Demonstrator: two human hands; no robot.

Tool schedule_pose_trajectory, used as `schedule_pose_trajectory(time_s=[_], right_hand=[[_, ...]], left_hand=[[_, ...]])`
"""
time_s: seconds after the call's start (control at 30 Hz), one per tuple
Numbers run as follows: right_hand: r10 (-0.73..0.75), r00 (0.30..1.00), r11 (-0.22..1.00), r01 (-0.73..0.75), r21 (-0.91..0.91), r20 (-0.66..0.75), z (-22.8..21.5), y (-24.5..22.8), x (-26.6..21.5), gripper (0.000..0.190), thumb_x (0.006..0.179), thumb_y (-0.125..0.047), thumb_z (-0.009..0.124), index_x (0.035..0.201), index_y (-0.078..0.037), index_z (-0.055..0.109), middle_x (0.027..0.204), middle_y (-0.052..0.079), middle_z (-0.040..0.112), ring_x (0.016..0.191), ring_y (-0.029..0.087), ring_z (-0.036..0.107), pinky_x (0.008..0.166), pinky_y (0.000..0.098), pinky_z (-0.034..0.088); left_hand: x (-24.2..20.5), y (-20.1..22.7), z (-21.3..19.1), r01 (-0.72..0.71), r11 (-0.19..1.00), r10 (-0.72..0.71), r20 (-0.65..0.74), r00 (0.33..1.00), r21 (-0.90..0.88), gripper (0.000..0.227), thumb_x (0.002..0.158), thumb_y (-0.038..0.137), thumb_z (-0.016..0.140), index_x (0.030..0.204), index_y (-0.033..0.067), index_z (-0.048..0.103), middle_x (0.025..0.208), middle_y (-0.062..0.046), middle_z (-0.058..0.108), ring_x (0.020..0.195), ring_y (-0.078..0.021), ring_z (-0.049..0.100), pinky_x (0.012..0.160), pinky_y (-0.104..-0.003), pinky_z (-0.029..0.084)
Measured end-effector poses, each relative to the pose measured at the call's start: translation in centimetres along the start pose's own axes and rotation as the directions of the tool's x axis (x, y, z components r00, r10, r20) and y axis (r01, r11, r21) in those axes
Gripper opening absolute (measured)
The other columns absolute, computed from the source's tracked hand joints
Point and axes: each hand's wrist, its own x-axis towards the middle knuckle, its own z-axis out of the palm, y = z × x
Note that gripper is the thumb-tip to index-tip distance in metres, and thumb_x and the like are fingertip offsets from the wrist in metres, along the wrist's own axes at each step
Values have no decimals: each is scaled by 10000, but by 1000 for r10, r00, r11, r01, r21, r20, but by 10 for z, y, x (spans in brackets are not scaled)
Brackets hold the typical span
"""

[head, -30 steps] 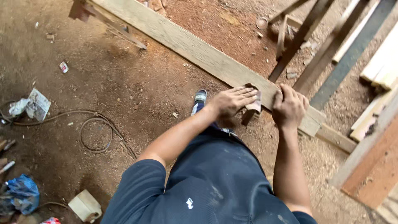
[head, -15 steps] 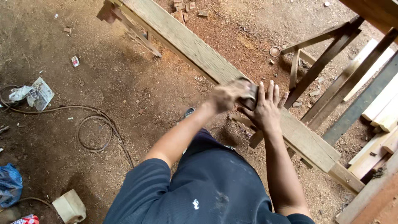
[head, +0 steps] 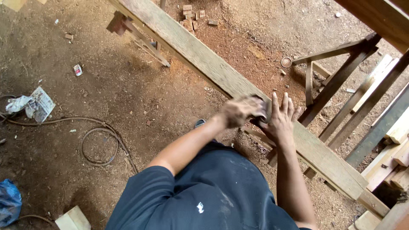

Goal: The person sands a long wooden plank resting on a sawhorse using a sanding block. They move the block back and forth along the length of the wood, applying pressure with both hands to smooth the surface. The person shifts their position along the plank to cover different sections.

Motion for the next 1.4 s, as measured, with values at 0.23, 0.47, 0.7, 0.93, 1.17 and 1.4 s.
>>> schedule_pose_trajectory(time_s=[0.23, 0.47, 0.7, 0.93, 1.17, 1.4], right_hand=[[47, 985, 761, -142, 633, 164, -12, -13, 9, 1239, 663, -928, 574, 1605, -167, 316, 1545, 142, 471, 1374, 304, 483, 1141, 458, 360], [153, 956, 811, -266, 522, 250, -7, -15, 8, 1202, 570, -916, 647, 1577, -304, 407, 1500, 72, 543, 1378, 296, 491, 1122, 434, 375], [114, 944, 771, -280, 572, 309, -17, -21, 16, 1277, 574, -905, 650, 1613, -240, 322, 1577, 89, 442, 1399, 271, 433, 1199, 461, 298], [-4, 996, 915, -34, 403, 93, -58, -84, 69, 1238, 642, -842, 733, 1549, -138, 270, 1590, 166, 343, 1452, 298, 293, 1187, 521, 145], [130, 987, 761, -163, 628, 99, -63, -104, 85, 1196, 714, -756, 771, 1581, -74, 309, 1517, 164, 451, 1392, 305, 413, 1193, 450, 232], [159, 984, 815, -175, 552, 77, -79, -106, 80, 1161, 641, -725, 726, 1587, -153, 375, 1529, 85, 501, 1399, 261, 468, 1194, 423, 275]], left_hand=[[-1, -97, -87, 227, 972, -229, -20, 973, -61, 296, 1124, 151, 489, 999, 180, 756, 1039, -11, 765, 969, -151, 717, 925, -259, 600], [-5, -49, -37, -211, 965, 231, -126, 965, 153, 348, 1095, 177, 301, 1192, 149, 634, 1157, -40, 777, 1086, -154, 722, 1115, -392, 550], [-13, -169, -156, 179, 978, -172, -67, 983, 111, 378, 1058, 235, 461, 924, 174, 809, 856, -40, 762, 742, -165, 656, 826, -416, 529], [-10, -133, -101, 201, 949, -189, 74, 979, -242, 391, 1098, -25, 433, 1127, 220, 737, 1213, -32, 739, 1249, -172, 681, 1199, -307, 497], [-29, -128, -88, 343, 931, -304, 262, 916, -121, 402, 1108, 119, 347, 1193, 255, 715, 1340, -2, 701, 1205, -112, 674, 1128, -367, 428], [-44, -224, -187, 334, 775, -233, -249, 940, 537, 269, 1061, 231, 421, 1108, 222, 686, 1172, 22, 636, 1108, -115, 606, 1037, -443, 485]])
